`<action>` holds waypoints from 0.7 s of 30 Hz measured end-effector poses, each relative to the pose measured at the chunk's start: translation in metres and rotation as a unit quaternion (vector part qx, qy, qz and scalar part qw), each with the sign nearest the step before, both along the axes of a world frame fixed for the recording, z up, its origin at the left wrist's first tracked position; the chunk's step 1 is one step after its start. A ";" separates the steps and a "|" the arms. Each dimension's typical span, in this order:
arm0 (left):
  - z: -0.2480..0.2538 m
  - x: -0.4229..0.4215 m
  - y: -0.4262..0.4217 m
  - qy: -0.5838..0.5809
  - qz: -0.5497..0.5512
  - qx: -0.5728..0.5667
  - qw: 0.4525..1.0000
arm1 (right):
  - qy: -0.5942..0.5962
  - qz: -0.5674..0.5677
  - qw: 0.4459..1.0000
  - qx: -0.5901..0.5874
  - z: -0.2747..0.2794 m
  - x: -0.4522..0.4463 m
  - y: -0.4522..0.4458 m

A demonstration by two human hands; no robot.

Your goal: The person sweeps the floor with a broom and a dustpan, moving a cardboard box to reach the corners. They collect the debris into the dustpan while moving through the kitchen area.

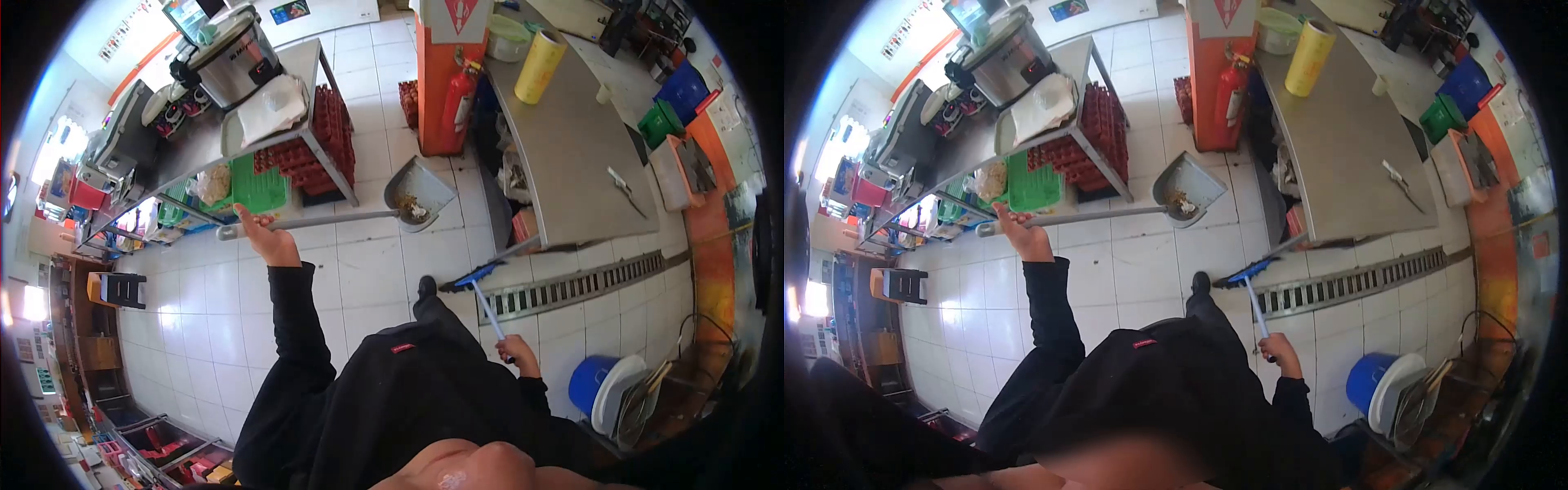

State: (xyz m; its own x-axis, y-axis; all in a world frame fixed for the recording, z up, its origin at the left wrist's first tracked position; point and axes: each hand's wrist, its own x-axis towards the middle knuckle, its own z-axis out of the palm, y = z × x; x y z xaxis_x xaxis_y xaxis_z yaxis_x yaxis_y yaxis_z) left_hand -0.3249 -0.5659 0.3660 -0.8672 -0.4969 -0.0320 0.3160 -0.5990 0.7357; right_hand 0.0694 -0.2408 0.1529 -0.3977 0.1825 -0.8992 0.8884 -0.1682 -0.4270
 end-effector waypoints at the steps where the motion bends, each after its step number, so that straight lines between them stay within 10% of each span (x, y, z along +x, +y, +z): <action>1: 0.017 -0.009 0.014 -0.003 0.005 -0.004 1.000 | -0.002 -0.026 0.999 -0.020 0.000 -0.020 0.007; 21: 0.072 -0.321 0.085 0.103 0.114 0.054 0.987 | 0.147 0.182 0.972 -0.003 -0.101 -0.525 0.054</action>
